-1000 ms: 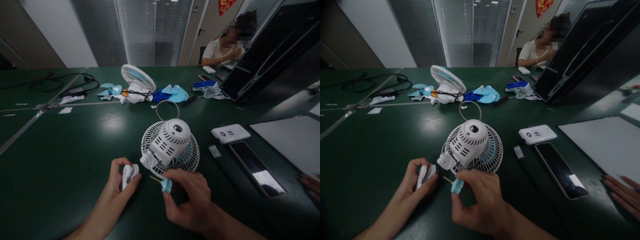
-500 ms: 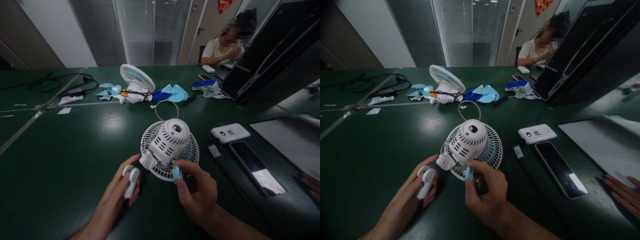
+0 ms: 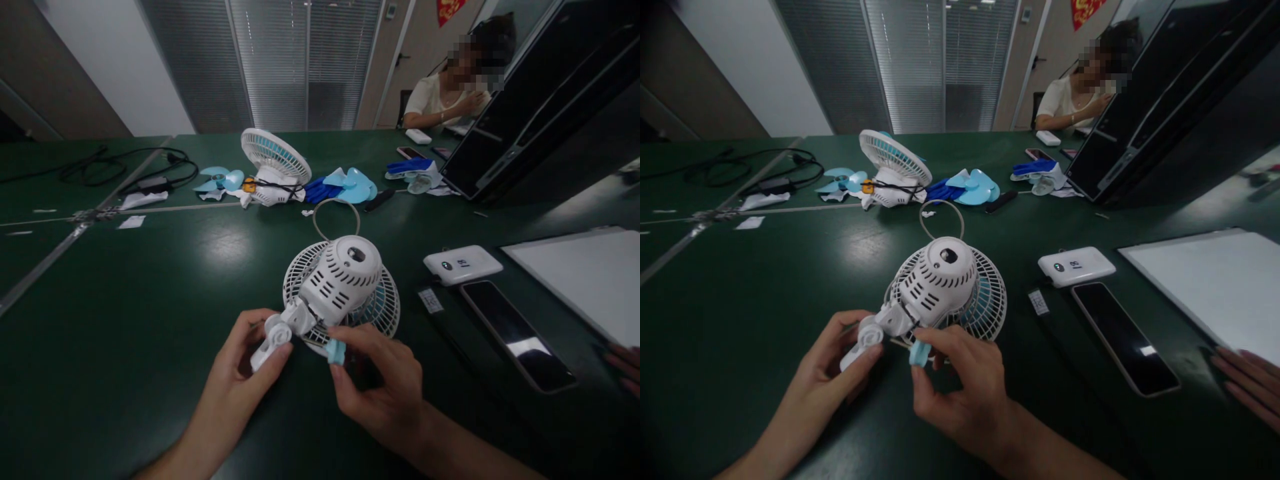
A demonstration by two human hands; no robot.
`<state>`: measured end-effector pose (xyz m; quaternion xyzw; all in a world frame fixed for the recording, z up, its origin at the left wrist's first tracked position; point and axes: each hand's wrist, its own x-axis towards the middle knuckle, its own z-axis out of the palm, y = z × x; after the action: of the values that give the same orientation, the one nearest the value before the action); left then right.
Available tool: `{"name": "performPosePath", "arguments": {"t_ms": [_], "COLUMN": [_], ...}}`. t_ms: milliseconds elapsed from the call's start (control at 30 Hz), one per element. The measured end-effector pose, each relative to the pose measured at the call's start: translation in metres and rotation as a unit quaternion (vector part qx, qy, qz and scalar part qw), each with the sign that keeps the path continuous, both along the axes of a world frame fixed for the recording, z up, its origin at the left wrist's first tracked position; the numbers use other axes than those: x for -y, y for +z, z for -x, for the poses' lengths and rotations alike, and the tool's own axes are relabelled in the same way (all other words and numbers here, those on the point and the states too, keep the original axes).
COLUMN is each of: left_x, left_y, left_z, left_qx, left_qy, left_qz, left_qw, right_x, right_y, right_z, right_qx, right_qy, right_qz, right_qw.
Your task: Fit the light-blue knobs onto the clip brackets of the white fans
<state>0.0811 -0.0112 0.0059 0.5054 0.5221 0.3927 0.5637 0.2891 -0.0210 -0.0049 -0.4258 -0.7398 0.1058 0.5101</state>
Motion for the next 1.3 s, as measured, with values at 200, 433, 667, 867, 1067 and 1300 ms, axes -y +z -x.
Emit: {"name": "performPosePath", "arguments": {"t_ms": [200, 433, 667, 867, 1067, 1300], "left_x": [-0.006, 0.005, 0.012, 0.008, 0.012, 0.014], "left_y": [0.002, -0.008, -0.017, -0.022, -0.022, -0.018], "left_z": [-0.001, 0.001, 0.006, 0.005, 0.007, 0.006], "left_qx": [-0.070, 0.017, 0.089, 0.091, 0.071, 0.078], "left_qy": [-0.033, -0.037, -0.064, -0.068, -0.083, -0.111], "left_qz": [-0.031, -0.024, 0.001, -0.015, -0.038, -0.056], "left_qw": [0.997, 0.999, 0.994, 0.993, 0.993, 0.989], "right_x": [0.000, -0.001, -0.001, 0.001, 0.005, 0.003], "right_y": [-0.001, 0.000, -0.001, -0.006, -0.005, -0.003], "right_z": [0.002, 0.002, -0.001, -0.004, -0.003, -0.003], "right_qx": [0.003, 0.007, 0.038, 0.072, 0.070, 0.068], "right_qy": [0.024, 0.012, 0.014, 0.061, 0.045, 0.051], "right_qz": [0.004, 0.018, 0.014, 0.028, 0.017, 0.025], "right_qw": [1.000, 1.000, 0.999, 0.995, 0.996, 0.996]}}
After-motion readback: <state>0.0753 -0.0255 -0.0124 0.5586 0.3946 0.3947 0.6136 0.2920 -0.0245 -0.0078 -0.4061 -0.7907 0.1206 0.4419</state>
